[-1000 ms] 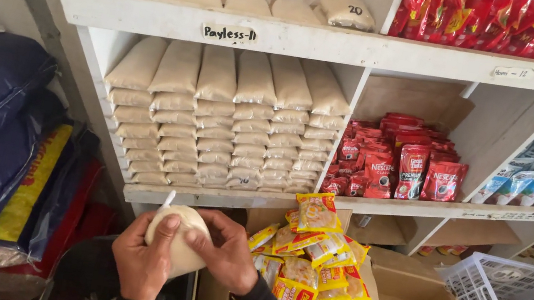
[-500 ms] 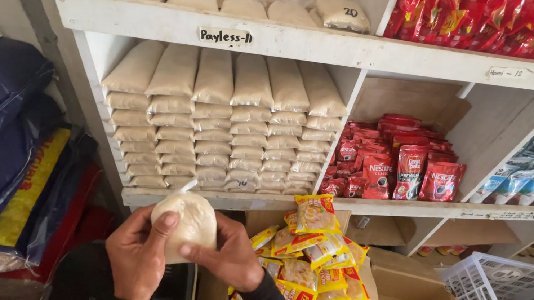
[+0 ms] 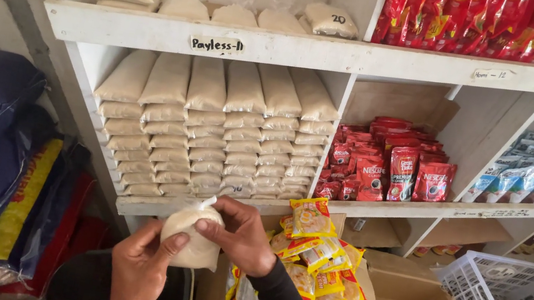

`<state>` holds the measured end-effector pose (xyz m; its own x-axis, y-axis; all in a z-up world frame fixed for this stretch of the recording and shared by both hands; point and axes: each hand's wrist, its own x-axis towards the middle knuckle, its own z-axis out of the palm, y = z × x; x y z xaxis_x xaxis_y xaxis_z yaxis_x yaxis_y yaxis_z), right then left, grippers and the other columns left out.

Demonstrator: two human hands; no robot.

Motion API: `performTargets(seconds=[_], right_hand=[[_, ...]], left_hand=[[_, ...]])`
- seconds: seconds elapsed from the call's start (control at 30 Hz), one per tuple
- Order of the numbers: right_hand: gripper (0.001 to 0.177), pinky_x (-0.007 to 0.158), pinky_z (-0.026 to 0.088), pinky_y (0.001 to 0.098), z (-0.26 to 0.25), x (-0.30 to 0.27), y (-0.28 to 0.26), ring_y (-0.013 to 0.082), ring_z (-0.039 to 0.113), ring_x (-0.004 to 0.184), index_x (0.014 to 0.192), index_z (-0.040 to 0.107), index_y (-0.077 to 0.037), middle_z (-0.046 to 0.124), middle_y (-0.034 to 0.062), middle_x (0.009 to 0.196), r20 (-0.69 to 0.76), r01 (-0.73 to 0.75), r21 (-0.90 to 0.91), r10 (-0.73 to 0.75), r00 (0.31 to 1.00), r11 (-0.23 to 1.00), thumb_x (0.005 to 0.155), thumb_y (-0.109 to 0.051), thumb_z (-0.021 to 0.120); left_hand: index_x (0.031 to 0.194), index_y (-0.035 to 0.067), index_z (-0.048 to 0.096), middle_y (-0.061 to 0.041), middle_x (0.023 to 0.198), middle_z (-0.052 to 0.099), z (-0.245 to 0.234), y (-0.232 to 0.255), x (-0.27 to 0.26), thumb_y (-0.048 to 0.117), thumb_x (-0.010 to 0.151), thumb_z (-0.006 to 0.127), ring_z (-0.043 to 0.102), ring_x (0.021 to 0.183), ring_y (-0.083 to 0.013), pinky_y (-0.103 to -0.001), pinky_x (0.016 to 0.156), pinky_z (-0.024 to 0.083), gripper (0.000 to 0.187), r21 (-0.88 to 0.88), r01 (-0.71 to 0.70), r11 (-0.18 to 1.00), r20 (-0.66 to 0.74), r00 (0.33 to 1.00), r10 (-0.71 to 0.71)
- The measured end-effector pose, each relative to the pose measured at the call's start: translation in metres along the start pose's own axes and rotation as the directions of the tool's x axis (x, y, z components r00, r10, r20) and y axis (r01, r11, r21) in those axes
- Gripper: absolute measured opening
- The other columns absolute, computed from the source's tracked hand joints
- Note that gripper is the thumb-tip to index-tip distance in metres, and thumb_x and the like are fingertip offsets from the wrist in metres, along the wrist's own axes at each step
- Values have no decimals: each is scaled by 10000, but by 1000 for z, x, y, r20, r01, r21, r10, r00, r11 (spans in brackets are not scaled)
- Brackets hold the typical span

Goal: The person repeatedly picks up small, clear plastic bags containing a white substance from a shelf and places them into a black plastic basket. The person also takes bags from the basket and places them back onto the shelf, organizing the items.

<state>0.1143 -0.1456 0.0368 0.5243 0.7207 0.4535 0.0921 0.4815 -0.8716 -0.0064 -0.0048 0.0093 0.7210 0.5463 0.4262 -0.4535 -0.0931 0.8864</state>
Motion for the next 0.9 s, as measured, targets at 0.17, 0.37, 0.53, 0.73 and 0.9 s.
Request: performTargets(seconds=[0.17,0.37,0.53,0.73,0.9], right_hand=[[256,769,533,259,-6,4,8,52,613,864,1107,743,28,712,1,934,-124,-3,-234,-27,992,972,950,-167,795],[221,776,534,235,-9,9,-11,37,623,869,1096,728,-9,726,-13,964,-68,-44,-97,37,997,994,959,-179,758],[217,681,532,247,-16,10,-2,39,615,760,1015,765,0,722,-19,841,-132,-55,-219,26,991,974,985,-214,734],[204,685,518,238,-17,20,-5,23,597,783,1031,754,4,703,-40,866,-80,-14,-158,1,997,987,958,-186,768],[226,703,538,240,-14,38,-32,33,618,790,1062,757,-2,721,-28,870,-64,-11,-193,-1,998,981,962,-205,762]], left_hand=[[1147,-22,713,-40,965,733,-3,-9,3,148,886,740,645,865,-92,-259,776,540,313,-49,81,995,122,990,-75],[1160,-50,738,-93,938,743,-2,-20,5,200,866,793,655,815,-139,-299,727,546,390,-17,188,982,148,972,-183],[1266,-34,666,-98,989,755,3,-6,14,197,862,804,690,846,-142,-308,732,580,485,77,123,989,98,987,-130],[1212,-70,660,-86,1021,677,24,62,36,241,870,771,602,855,-99,-231,698,521,475,395,-324,860,31,940,341],[1061,-28,756,-13,791,724,21,41,60,210,926,737,597,724,-52,-218,642,501,275,262,-132,956,15,991,133]])
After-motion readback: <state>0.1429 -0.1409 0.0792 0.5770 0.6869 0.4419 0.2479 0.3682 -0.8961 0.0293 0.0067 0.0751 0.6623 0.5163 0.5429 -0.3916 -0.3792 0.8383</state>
